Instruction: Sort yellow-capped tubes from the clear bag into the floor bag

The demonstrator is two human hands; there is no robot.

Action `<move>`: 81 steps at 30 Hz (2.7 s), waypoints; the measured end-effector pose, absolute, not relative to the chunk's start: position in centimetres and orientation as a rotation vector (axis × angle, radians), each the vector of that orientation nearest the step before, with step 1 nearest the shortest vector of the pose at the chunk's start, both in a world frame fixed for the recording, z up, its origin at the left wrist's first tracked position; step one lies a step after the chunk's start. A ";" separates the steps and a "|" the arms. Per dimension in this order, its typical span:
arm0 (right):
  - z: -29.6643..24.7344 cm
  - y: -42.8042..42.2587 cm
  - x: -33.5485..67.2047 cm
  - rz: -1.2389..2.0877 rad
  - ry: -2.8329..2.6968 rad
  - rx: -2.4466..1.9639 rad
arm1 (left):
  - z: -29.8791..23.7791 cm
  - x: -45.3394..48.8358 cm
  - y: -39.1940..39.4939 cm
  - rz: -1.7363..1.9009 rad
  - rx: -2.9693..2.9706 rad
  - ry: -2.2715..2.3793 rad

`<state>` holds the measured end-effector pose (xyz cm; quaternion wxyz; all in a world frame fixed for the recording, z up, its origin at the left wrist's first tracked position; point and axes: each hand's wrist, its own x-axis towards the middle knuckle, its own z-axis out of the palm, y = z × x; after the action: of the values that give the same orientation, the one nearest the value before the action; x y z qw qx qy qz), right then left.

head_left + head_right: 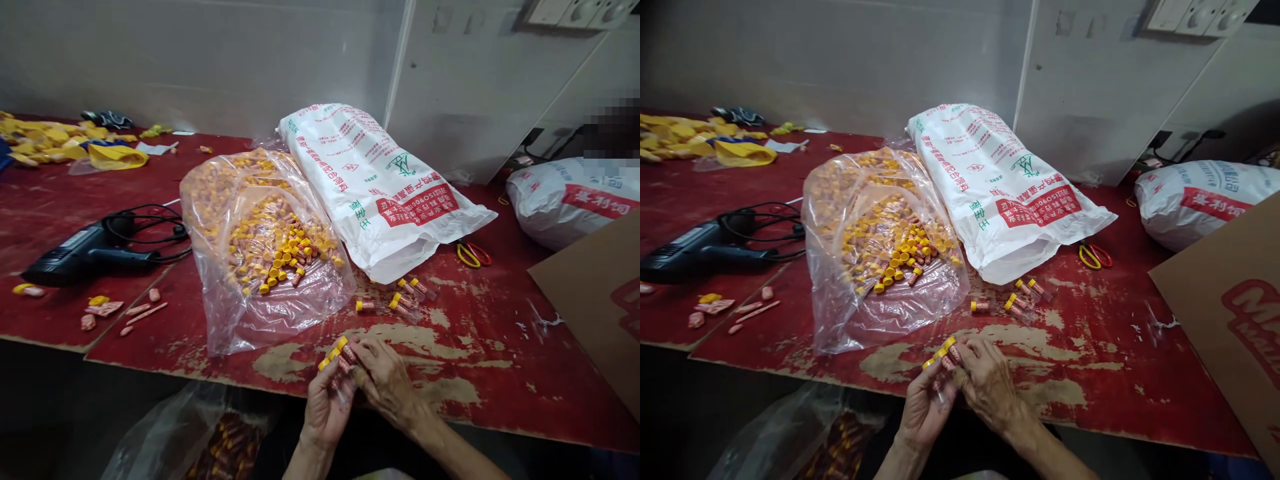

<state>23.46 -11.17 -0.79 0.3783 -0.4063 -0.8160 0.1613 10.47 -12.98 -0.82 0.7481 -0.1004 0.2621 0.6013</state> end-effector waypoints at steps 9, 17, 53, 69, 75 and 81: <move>-0.7 -2.6 24.7 -0.350 -2.483 -1.502 | -1.4 9.8 -14.0 1.265 -0.059 0.455; 2.2 -6.0 29.2 0.276 -2.677 -1.589 | -1.2 10.0 -13.9 1.255 -0.006 0.521; 0.3 -7.4 28.0 -0.010 -2.087 -1.531 | -0.8 11.4 -13.5 1.269 0.001 0.757; 3.2 -6.5 31.3 0.156 -2.633 -1.923 | -0.7 11.2 -13.5 1.229 0.099 0.717; 2.2 -5.8 29.6 0.226 -2.765 -2.054 | -0.6 11.2 -13.5 1.214 0.079 0.736; 1.5 -5.3 29.5 0.273 -2.658 -2.166 | -0.6 11.5 -12.8 1.201 0.032 0.703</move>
<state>29.50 -5.33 1.52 -0.1484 -0.6227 -0.7642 0.0785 11.48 -12.82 -0.58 0.7674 0.0147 0.3236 0.5534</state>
